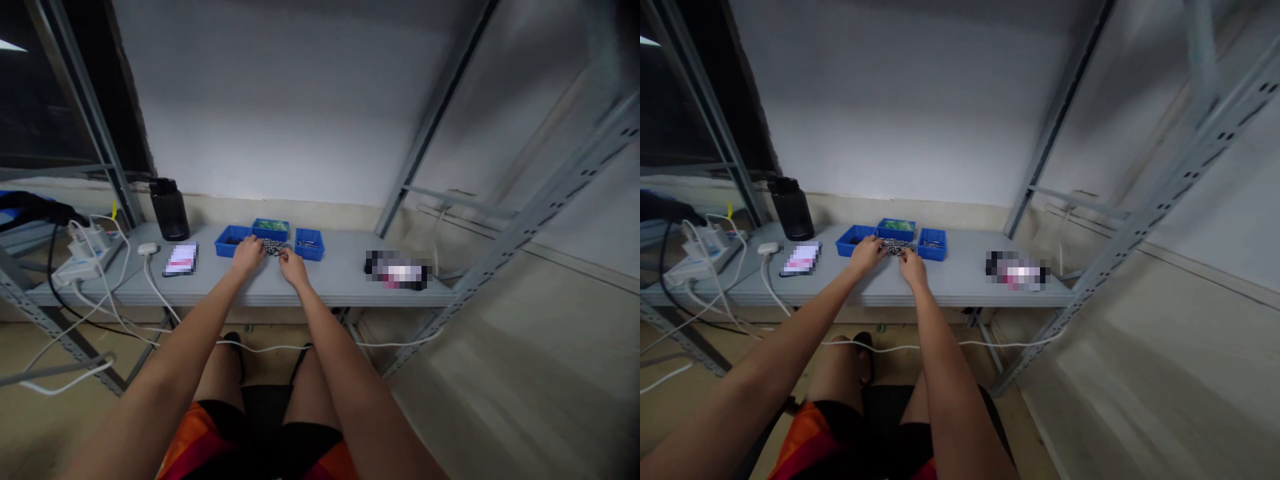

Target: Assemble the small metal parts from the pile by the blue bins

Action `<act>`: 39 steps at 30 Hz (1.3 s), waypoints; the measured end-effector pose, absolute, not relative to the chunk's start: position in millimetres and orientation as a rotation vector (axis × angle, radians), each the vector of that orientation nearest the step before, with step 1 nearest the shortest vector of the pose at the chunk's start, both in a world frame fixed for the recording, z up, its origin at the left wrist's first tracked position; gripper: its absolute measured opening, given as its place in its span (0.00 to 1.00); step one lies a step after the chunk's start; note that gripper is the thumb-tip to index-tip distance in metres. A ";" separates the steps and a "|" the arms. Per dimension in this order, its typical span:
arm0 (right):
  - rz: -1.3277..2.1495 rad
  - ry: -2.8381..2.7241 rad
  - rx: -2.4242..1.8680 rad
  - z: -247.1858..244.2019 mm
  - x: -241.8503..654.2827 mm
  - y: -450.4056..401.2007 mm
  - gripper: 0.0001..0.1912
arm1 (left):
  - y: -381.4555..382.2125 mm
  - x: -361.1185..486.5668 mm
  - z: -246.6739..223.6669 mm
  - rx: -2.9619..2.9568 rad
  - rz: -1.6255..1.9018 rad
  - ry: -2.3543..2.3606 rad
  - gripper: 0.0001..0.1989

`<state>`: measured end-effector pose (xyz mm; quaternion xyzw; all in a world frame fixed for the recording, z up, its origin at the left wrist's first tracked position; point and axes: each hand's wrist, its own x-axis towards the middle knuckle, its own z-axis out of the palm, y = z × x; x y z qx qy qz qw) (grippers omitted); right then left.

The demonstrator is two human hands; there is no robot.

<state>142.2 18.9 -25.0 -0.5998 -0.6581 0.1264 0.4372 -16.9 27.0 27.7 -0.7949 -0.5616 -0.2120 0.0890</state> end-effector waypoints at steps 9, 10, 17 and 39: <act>0.324 -1.647 -1.504 -24.2 142.0 16.4 0.13 | 27.8 5.2 0.4 -2.371 -0.518 -1.894 0.17; 0.326 -1.644 -1.505 -24.3 142.1 16.6 0.13 | 28.5 5.4 0.2 -2.367 -0.524 -1.899 0.17; 0.338 -1.643 -1.495 -25.4 142.6 18.8 0.13 | 33.6 7.9 3.0 -2.341 -0.605 -2.018 0.18; 0.325 -1.674 -1.483 -27.1 142.9 18.0 0.12 | 31.1 14.6 4.1 -2.225 -0.572 -2.111 0.21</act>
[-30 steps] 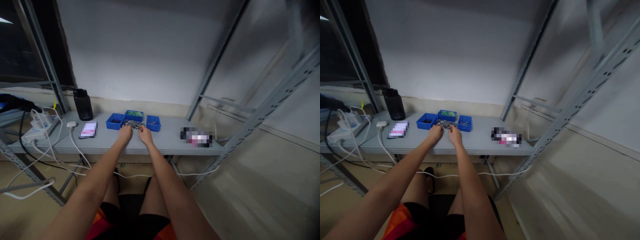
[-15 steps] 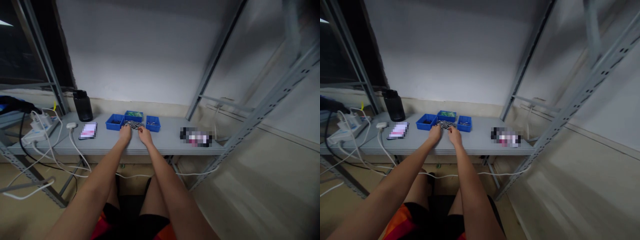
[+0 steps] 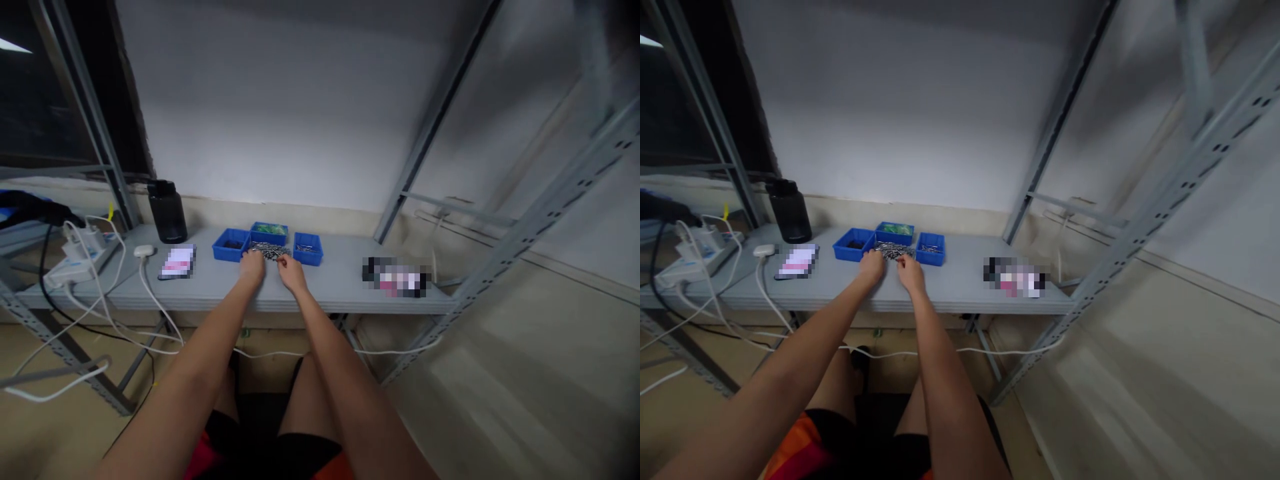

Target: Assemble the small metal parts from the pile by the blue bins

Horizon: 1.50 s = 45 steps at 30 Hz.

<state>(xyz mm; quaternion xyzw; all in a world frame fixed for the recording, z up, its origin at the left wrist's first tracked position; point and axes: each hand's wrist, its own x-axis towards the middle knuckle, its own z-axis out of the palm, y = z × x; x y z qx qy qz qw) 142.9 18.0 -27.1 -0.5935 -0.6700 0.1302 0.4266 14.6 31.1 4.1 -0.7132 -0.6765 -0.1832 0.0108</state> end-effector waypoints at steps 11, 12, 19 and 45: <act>0.311 -1.644 -1.443 -27.1 144.2 21.5 0.14 | 23.3 -4.8 4.2 -2.532 -0.832 -1.865 0.14; 0.310 -1.641 -1.443 -27.0 144.0 21.6 0.14 | 22.3 -7.6 0.6 -2.598 -0.873 -1.807 0.13; 0.370 -1.712 -1.442 -23.9 140.7 16.0 0.12 | 22.9 -14.9 -14.6 -2.709 -1.085 -1.679 0.10; 0.350 -1.762 -1.405 -28.4 144.2 19.4 0.13 | 29.8 -19.0 -19.1 -2.647 -1.400 -1.656 0.07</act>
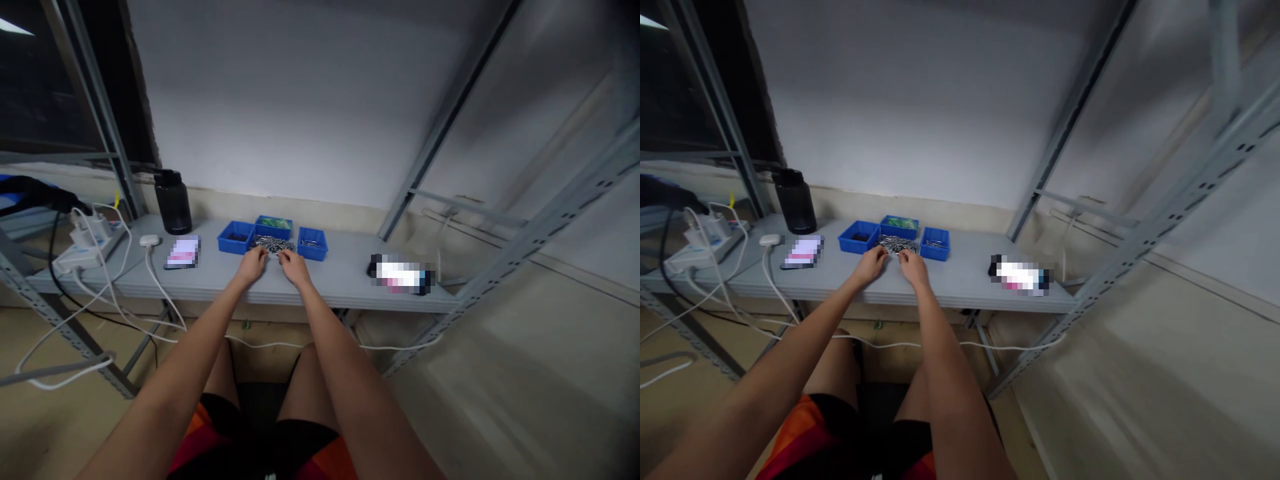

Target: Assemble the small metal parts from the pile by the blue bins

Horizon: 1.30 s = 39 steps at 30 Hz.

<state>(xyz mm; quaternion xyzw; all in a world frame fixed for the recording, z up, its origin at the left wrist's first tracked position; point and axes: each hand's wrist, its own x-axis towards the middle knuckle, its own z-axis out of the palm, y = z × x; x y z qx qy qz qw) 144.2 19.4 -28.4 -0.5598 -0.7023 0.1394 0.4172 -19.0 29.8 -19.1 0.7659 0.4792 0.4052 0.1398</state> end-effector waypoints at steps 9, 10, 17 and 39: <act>0.191 -2.043 -1.450 -26.4 139.8 16.0 0.13 | 31.0 -20.7 -16.8 1.977 1.344 1.246 0.06; 0.185 -2.055 -1.452 -26.4 139.6 15.9 0.13 | 31.1 -20.7 -16.6 1.959 1.351 1.231 0.06; 0.155 -2.039 -1.446 -23.7 138.2 12.9 0.14 | 30.0 -22.4 -15.3 2.046 1.268 1.147 0.10; 0.310 -1.821 -1.364 -24.7 139.0 13.0 0.11 | 27.0 -22.0 -14.0 2.119 1.172 1.211 0.10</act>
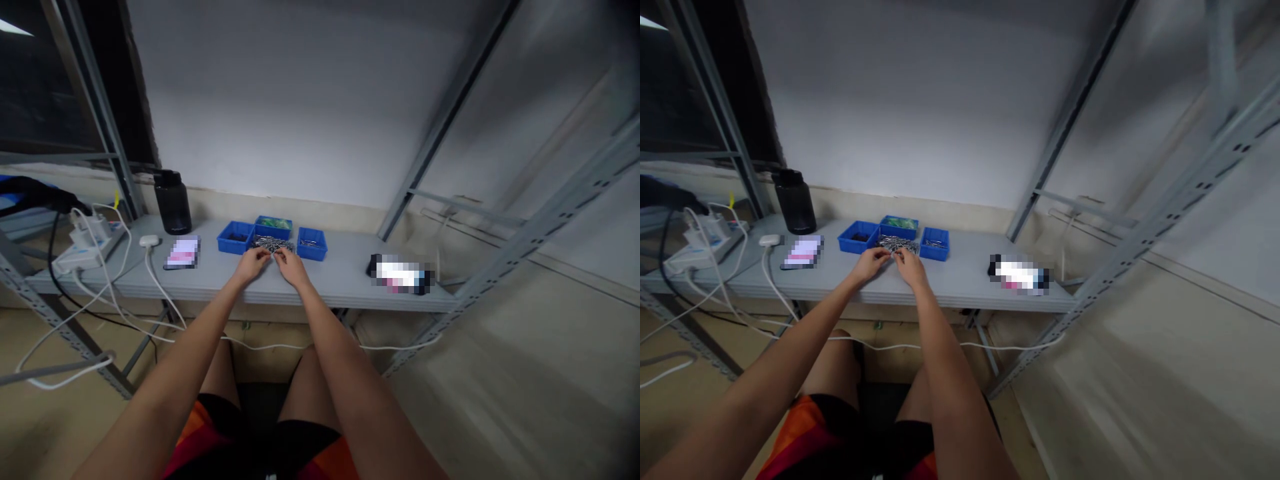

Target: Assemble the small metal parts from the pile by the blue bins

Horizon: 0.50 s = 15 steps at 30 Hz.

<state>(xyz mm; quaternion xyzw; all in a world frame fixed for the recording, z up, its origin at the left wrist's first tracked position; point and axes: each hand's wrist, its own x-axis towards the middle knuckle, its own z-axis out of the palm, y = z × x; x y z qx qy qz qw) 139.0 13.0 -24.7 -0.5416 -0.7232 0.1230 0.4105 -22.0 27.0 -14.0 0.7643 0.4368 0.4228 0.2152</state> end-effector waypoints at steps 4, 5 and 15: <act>0.320 -1.794 -1.364 -24.0 139.6 12.5 0.11 | 25.7 -21.9 -12.0 2.123 1.154 1.212 0.10; 0.323 -1.796 -1.364 -23.5 139.7 12.2 0.10 | 25.7 -21.8 -11.8 2.119 1.151 1.222 0.10; 0.305 -1.789 -1.354 -21.8 142.0 12.0 0.11 | 27.8 -21.8 -12.7 2.092 1.157 1.341 0.09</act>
